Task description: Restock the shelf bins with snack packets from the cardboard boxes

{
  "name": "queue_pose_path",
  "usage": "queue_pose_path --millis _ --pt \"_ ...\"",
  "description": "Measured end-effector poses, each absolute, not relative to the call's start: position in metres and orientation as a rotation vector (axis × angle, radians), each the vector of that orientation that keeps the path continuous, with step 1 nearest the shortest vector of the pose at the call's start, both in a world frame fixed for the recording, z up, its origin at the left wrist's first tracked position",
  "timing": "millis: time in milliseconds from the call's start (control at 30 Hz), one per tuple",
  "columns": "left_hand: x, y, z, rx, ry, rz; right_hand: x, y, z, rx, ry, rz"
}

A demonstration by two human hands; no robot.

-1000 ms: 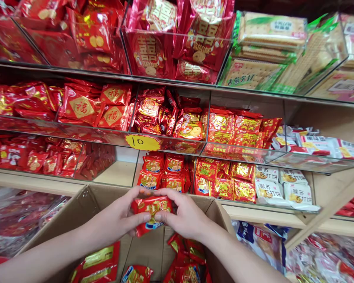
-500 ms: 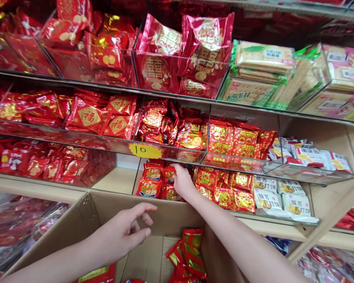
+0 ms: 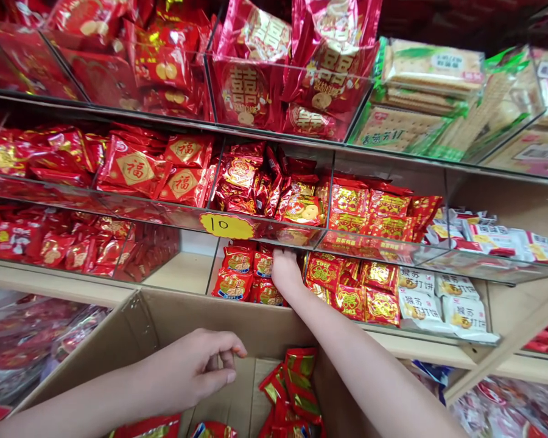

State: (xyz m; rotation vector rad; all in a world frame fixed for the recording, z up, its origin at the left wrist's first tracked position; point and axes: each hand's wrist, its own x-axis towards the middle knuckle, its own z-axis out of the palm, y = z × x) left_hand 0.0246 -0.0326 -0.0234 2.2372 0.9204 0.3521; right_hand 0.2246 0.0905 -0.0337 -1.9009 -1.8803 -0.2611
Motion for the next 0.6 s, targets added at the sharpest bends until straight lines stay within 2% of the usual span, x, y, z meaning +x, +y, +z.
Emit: queue_pose_path --millis 333,467,533,600 --pt "0.02 -0.039 -0.031 2.319 0.959 0.09 0.222 0.074 -0.026 -1.815 -1.906 -0.385" --pt "0.015 -0.04 -0.023 2.369 0.988 -0.08 0.211 0.018 -0.008 -1.397 -2.108 -0.391" --pt "0.013 -0.039 -0.019 2.407 1.027 -0.256 0.204 -0.02 -0.013 -1.108 -2.361 -0.266" --pt "0.012 -0.039 -0.017 2.437 1.063 -0.434 0.198 -0.051 -0.036 -1.0 -2.688 0.011"
